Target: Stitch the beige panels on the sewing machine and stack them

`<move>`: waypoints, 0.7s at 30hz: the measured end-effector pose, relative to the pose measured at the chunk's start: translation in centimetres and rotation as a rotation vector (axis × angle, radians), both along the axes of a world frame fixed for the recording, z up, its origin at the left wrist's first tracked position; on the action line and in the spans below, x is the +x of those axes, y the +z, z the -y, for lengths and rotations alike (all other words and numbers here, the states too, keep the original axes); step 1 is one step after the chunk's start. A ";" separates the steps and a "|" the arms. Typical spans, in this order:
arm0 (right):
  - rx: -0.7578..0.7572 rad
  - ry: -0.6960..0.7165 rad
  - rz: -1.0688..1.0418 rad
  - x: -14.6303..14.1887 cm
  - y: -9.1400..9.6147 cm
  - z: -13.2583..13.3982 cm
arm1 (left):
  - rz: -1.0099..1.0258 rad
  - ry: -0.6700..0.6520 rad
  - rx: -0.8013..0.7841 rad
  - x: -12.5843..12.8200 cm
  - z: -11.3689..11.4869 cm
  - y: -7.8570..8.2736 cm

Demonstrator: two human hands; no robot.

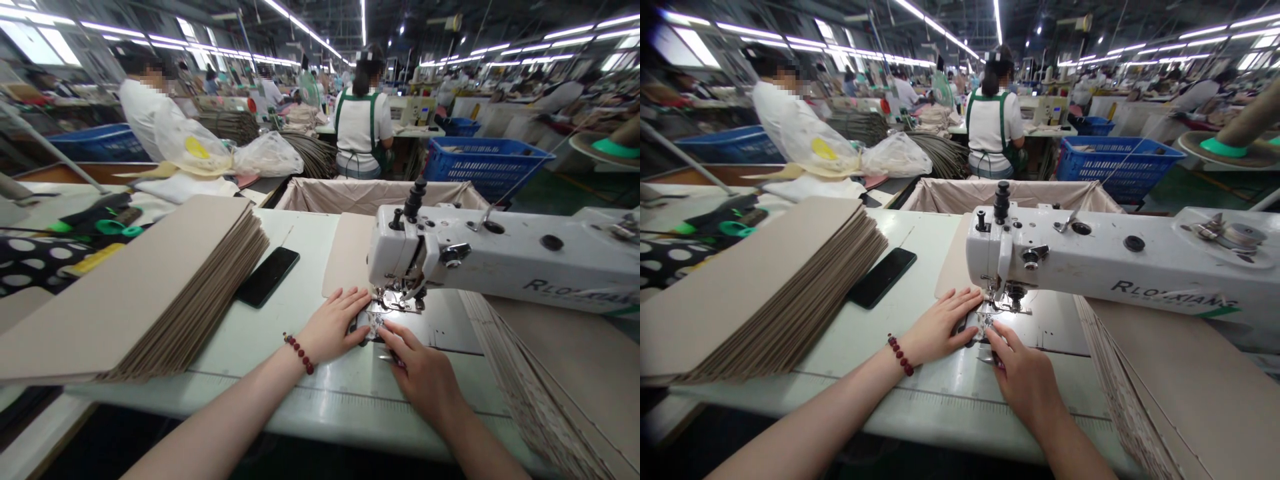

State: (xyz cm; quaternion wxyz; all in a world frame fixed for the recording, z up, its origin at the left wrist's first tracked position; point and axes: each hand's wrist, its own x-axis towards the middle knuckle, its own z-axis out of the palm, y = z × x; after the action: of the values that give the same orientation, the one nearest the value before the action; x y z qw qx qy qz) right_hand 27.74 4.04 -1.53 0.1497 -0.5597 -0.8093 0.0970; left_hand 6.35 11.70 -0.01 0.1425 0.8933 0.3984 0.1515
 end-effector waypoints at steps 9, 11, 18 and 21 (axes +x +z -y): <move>0.015 0.003 0.004 0.0 0.1 0.1 | 0.035 0.013 -0.002 0.2 0.5 0.4; 0.010 0.002 0.002 -0.1 0.3 0.2 | 0.033 0.014 0.011 0.2 0.6 0.4; 0.044 -0.018 0.021 -0.4 0.8 0.3 | -0.013 0.079 0.100 0.2 0.5 -0.6; 0.048 -0.023 0.027 -0.5 0.9 0.5 | -0.052 0.125 0.157 0.3 0.7 -0.3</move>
State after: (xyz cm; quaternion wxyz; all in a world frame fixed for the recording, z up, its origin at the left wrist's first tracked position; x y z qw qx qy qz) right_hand 27.24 3.59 -0.67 0.1531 -0.5666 -0.8068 0.0682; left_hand 6.66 11.03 -0.33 0.0518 0.8787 0.4439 0.1679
